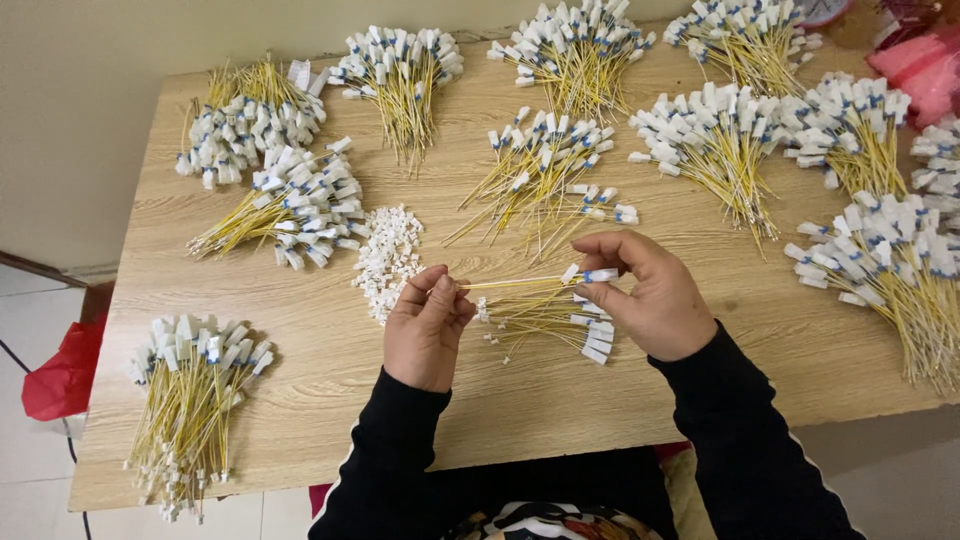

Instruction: Assembling small white caps onto the ends of yellow wires

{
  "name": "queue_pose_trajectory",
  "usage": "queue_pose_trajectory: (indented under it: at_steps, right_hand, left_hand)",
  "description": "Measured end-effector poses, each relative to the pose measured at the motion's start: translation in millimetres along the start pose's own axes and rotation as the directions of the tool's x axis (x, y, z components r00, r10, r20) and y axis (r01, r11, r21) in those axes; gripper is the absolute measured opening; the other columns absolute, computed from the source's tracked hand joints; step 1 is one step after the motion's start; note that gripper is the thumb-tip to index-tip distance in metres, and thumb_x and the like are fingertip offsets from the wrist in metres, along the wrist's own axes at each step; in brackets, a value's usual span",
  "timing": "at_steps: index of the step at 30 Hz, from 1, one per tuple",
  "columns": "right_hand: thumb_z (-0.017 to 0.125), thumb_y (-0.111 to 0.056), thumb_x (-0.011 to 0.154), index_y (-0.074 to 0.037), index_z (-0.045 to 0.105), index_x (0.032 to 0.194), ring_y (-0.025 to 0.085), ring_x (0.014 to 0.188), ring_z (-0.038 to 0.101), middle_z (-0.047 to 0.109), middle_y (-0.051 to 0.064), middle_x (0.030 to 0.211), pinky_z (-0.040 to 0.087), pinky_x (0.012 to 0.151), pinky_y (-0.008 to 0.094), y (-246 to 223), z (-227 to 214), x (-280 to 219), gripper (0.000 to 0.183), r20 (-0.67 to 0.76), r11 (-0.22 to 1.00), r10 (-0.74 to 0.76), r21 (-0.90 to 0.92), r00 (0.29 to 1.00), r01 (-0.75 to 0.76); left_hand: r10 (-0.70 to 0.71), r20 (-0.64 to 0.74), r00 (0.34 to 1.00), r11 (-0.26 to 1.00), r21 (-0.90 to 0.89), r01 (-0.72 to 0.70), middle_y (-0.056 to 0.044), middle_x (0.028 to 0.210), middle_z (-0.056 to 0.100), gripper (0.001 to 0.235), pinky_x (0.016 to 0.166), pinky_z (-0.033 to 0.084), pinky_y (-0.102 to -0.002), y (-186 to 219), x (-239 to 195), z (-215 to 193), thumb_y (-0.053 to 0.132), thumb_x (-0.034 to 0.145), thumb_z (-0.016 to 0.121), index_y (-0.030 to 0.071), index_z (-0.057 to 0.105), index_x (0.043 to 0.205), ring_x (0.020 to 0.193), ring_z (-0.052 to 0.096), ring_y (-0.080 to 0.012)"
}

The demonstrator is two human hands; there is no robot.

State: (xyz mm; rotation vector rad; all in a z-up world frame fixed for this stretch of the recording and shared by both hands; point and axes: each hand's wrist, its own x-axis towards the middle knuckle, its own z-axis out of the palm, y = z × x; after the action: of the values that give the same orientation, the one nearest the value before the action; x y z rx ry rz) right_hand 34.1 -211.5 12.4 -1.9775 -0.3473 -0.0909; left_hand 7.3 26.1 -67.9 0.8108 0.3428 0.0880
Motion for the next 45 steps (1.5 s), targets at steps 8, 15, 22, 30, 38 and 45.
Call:
queue_pose_trajectory:
  at_steps: [8,15,22,30,38,45]
  right_hand:
    - [0.08,-0.003,0.071,-0.008,0.069,0.111,0.019,0.081,0.064,0.068,0.007,0.083,0.051,0.077,0.032,40,-1,-2,0.042,0.026,0.995,-0.018,-0.097,0.999,0.02]
    - [0.082,-0.019,0.069,-0.004,0.067,0.112,0.039,0.088,0.067,0.068,0.02,0.093,0.052,0.081,0.046,107,-5,3,0.048,0.211,0.97,0.011,-0.239,0.978,0.041]
    - [0.069,-0.032,0.086,-0.018,0.07,0.108,0.02,0.084,0.062,0.063,0.008,0.102,0.049,0.073,0.036,139,-25,55,0.027,-0.161,0.805,0.208,-0.533,0.965,-0.262]
    - [0.074,-0.028,0.077,-0.017,0.071,0.092,0.032,0.087,0.061,0.067,0.01,0.089,0.045,0.079,0.045,191,-19,64,0.019,-0.118,0.683,0.016,-0.724,0.993,-0.097]
    - [0.069,-0.014,0.086,-0.007,0.067,0.108,0.022,0.088,0.061,0.062,0.009,0.102,0.05,0.079,0.035,46,-51,24,0.023,-0.157,0.811,-0.069,-0.584,0.985,-0.036]
    - [0.063,-0.013,0.09,-0.001,0.062,0.109,0.022,0.09,0.062,0.067,0.012,0.1,0.051,0.081,0.033,-43,-46,-13,0.022,0.019,0.696,-0.505,-0.582,0.863,0.42]
  left_hand:
    - [0.197,0.092,0.976,0.786,0.58,-0.214,-0.008,0.089,0.071,0.016,0.075,0.058,-0.027,-9,-13,8,0.014,0.089,0.069,0.007,0.067,0.103,0.081,0.071,-0.0172]
    - [0.354,0.621,0.699,-0.175,0.778,-0.603,0.009,0.083,0.069,0.01,0.084,0.045,-0.032,-37,-8,-12,0.028,0.086,0.067,0.029,0.072,0.095,0.084,0.065,-0.0142]
    - [0.391,0.618,0.683,-0.269,0.786,-0.557,0.005,0.085,0.072,0.006,0.084,0.035,-0.039,-21,-19,4,0.025,0.084,0.069,0.022,0.072,0.089,0.083,0.061,-0.0194]
    - [0.396,0.644,0.655,-0.294,0.764,-0.574,0.009,0.088,0.069,0.008,0.087,0.034,-0.04,-21,-15,1,0.026,0.084,0.068,0.027,0.068,0.091,0.088,0.06,-0.0195]
    - [0.453,0.695,0.559,-0.232,0.697,-0.679,0.001,0.091,0.068,0.017,0.082,0.036,-0.036,21,-37,59,0.02,0.088,0.065,0.017,0.066,0.104,0.087,0.059,-0.0199]
    - [0.446,0.812,0.376,-0.212,0.504,-0.837,-0.008,0.12,0.067,0.039,0.11,0.029,-0.047,44,-51,117,0.03,0.09,0.067,0.008,0.059,0.121,0.114,0.059,-0.0219]
